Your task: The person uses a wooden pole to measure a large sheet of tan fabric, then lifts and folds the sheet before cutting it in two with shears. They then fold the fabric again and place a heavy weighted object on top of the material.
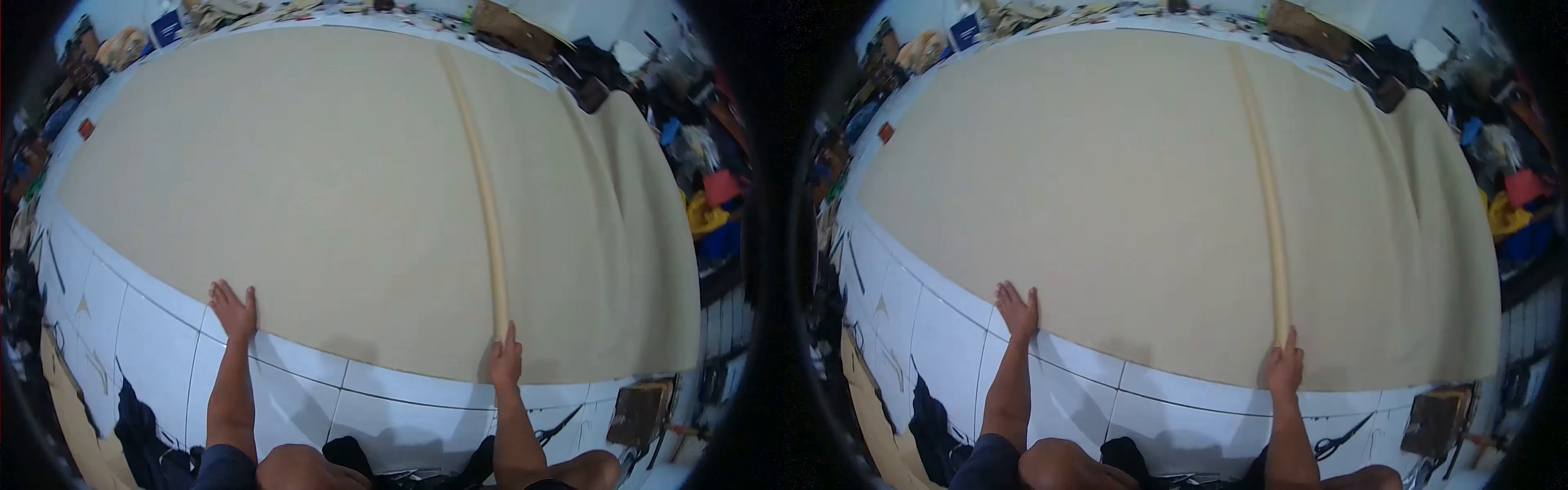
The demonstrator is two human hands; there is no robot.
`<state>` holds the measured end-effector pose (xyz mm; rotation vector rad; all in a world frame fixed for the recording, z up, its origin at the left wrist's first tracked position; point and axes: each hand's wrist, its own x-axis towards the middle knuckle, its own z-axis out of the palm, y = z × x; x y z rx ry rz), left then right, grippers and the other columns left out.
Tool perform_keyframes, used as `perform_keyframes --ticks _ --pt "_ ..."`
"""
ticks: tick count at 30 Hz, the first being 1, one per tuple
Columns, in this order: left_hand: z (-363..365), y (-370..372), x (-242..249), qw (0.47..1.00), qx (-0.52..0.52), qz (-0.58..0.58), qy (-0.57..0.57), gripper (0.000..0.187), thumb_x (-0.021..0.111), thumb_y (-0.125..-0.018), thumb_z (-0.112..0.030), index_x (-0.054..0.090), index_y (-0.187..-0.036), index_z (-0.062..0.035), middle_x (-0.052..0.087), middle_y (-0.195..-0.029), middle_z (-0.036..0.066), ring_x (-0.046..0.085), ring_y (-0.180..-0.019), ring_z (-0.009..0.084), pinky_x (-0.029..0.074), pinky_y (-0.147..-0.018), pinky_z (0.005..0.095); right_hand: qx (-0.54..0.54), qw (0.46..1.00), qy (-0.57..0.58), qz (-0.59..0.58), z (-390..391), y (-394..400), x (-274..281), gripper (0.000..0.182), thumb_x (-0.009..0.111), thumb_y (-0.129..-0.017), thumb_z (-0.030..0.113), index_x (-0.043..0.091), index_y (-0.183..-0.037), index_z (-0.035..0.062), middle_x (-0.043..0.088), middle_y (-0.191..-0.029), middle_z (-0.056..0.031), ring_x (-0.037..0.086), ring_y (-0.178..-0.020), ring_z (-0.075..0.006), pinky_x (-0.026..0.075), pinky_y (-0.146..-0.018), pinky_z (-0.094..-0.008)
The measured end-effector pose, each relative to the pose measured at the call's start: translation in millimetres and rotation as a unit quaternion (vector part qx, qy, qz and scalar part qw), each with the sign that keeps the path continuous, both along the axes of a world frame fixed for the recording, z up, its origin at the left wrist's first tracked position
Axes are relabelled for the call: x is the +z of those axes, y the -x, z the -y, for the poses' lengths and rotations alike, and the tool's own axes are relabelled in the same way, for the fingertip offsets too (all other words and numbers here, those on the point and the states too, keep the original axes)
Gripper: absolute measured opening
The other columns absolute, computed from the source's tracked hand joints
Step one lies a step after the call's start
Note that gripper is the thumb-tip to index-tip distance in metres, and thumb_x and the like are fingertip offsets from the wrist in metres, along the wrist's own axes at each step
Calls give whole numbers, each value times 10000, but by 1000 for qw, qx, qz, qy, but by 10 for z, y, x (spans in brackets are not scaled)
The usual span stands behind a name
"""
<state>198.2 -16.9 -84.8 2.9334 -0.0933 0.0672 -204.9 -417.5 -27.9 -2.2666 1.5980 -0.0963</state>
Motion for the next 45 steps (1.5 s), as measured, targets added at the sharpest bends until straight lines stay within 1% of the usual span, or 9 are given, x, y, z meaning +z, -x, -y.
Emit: perform_keyframes --ticks 6,10,13,17,21,25,29,37,45 --pt "-56 77 -49 1000 -5 -2 5 861 461 -931 -545 184 -1474 64 161 -1543 266 118 -1445 398 90 -1173 484 -78 996 5 47 379 791 -117 574 477 -961 244 274 -1493 170 566 -1009 -260 584 -931 -412 461 -838 -485" --pt "-44 92 -118 1000 8 -5 9 860 497 -907 -525 215 -1466 65 185 -1535 271 142 -1438 402 101 -1172 484 -24 987 64 147 379 627 -173 543 455 -976 210 294 -1475 70 567 -1007 -262 579 -934 -408 453 -849 -472" --pt "156 84 386 994 73 -74 24 862 516 -887 -516 240 -1459 67 203 -1525 284 164 -1429 412 109 -1169 486 -4 990 39 137 205 -7 -118 544 464 -978 207 293 -1475 66 559 -1035 -256 576 -953 -405 452 -861 -467" --pt "268 -38 -35 994 72 50 62 887 520 -870 -534 237 -1463 61 201 -1523 290 146 -1436 409 74 -1172 496 69 992 40 103 111 -1043 -126 561 482 -980 229 283 -1480 75 538 -1090 -251 563 -999 -395 451 -884 -460" --pt "257 -23 -64 993 67 64 68 894 522 -867 -542 236 -1464 60 193 -1523 298 134 -1439 409 54 -1170 504 187 980 -31 65 -37 -2514 -122 567 459 -992 282 265 -1491 97 525 -1130 -260 544 -1043 -399 449 -919 -451" --pt "253 -27 -35 992 74 64 78 879 528 -867 -529 255 -1456 62 202 -1516 306 150 -1434 414 56 -1166 517 323 941 -56 83 -631 -3973 -144 591 442 -997 283 205 -1511 116 529 -1154 -243 562 -1051 -393 463 -925 -443" --pt "242 -42 -29 989 65 87 99 857 550 -859 -502 281 -1444 65 227 -1504 311 183 -1423 422 67 -1159 528 452 886 -89 42 -1674 -4711 -85 610 445 -987 306 196 -1513 124 520 -1174 -242 575 -1032 -392 480 -898 -455" --pt "120 -54 -158 992 23 101 76 834 637 -809 -404 331 -1399 99 263 -1481 325 215 -1395 476 97 -1131 583 686 725 -47 39 -2943 -4580 15 615 498 -954 317 258 -1480 106 582 -1048 -240 644 -864 -396 554 -730 -463" --pt "8 5 -229 986 -30 102 126 752 642 -785 -375 406 -1394 -2 336 -1450 280 249 -1374 455 124 -1130 565 700 703 -114 58 -2677 -3878 516 603 514 -949 321 280 -1484 170 582 -1007 -229 631 -842 -396 529 -744 -472"
